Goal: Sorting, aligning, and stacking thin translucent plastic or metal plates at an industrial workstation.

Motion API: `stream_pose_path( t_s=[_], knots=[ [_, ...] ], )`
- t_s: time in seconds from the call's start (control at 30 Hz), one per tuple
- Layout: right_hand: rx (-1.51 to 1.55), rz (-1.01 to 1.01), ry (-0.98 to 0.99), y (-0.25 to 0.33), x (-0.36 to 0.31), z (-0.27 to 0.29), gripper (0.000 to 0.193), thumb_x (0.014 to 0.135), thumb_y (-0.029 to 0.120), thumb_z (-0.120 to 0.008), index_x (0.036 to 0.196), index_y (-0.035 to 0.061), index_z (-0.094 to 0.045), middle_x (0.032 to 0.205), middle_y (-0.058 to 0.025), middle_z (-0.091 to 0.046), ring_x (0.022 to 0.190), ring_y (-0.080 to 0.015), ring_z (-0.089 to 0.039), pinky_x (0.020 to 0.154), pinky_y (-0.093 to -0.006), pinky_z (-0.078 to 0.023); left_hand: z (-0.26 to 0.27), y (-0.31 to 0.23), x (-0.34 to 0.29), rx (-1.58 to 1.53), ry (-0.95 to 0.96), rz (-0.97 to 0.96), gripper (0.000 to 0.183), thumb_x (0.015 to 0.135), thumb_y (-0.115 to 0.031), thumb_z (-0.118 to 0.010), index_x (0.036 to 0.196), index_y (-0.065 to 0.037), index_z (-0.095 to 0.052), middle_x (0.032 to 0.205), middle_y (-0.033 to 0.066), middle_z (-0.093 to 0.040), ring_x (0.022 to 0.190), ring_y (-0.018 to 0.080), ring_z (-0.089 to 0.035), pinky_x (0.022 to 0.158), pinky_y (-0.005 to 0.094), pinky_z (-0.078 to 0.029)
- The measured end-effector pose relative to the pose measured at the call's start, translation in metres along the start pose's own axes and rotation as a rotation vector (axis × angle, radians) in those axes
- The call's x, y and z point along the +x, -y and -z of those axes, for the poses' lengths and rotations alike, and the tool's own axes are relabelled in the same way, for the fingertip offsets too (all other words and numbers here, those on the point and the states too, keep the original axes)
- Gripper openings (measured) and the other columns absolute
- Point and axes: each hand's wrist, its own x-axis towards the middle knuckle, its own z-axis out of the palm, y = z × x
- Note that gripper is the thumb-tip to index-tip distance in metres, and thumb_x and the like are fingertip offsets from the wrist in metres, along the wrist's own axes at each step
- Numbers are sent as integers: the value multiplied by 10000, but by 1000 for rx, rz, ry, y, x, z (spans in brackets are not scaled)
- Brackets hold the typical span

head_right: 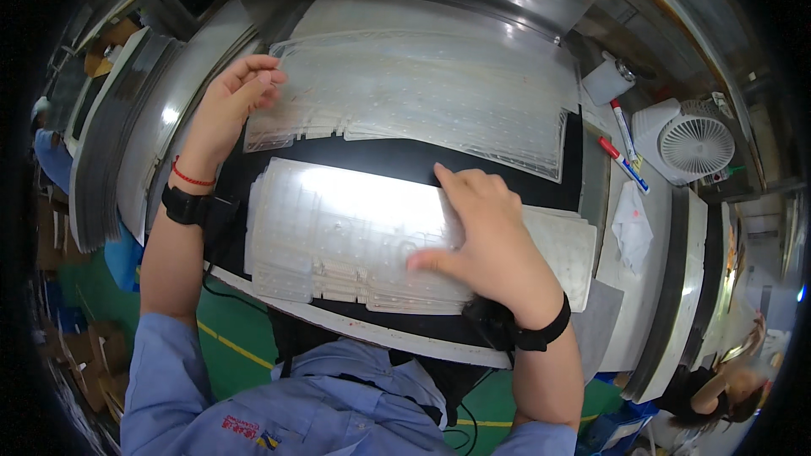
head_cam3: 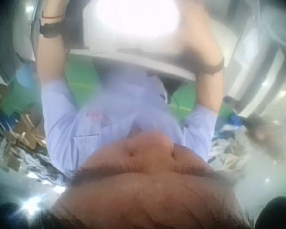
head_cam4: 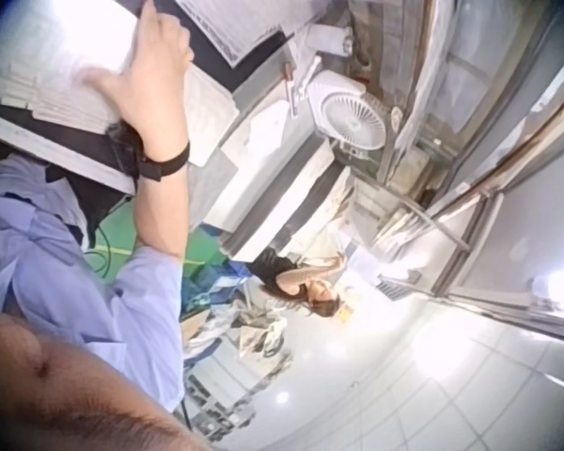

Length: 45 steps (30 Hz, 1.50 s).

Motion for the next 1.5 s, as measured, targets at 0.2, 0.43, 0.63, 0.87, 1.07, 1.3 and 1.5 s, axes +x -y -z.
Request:
stream_pose_path(
  t_s=[0.2,0.43,0.63,0.87,1.07,1.3,1.5],
  knots=[
    [70,-15,-106,-3,5,0,505,727,320,-833,1075,4,-648,1034,-147,-610,1029,-336,-549,923,-409,-416,-6,-1,-4,-96,166,86,344,1023,-262,-557,1271,-24,-563,1124,81,-674,963,120,-636,854,263,-520],
    [74,-102,-226,-3,6,4,448,692,263,-867,982,19,-628,965,-140,-616,957,-337,-570,889,-412,-436,-17,-3,-14,-413,560,146,584,1069,-440,-381,1419,25,-422,1311,179,-597,1172,222,-614,997,336,-508],
    [210,-161,-252,-22,9,3,495,710,286,-867,1048,0,-646,978,-174,-653,929,-334,-617,839,-390,-490,-30,-17,-21,-604,579,167,553,1043,-287,-471,1485,23,-355,1493,223,-447,1323,267,-526,1099,390,-438],
    [161,-186,-259,-30,9,4,412,721,169,-849,1028,-20,-650,967,-126,-665,881,-235,-624,823,-325,-494,-37,-16,-21,-521,418,186,483,1016,-149,-524,1457,11,-406,1463,204,-495,1261,232,-578,1058,349,-478],
    [224,-203,-297,-32,8,4,391,727,158,-851,1012,-19,-648,924,-113,-664,845,-216,-619,805,-311,-496,-40,-15,-23,-403,334,261,402,1043,-129,-493,1410,30,-463,1273,125,-635,1110,165,-638,978,309,-516],
    [252,-207,-303,-26,7,11,407,756,232,-838,998,-31,-642,932,-191,-672,857,-321,-651,803,-353,-511,-38,-9,-23,-466,301,266,416,1032,-113,-505,1416,37,-457,1248,124,-648,1103,161,-640,965,300,-517],
    [226,-179,-347,-29,7,8,444,747,250,-843,1042,-25,-659,949,-189,-674,877,-326,-651,814,-364,-512,-36,-12,-25,-395,329,197,434,1018,-108,-526,1420,40,-454,1242,123,-655,1096,150,-642,954,292,-517]
  ],
)
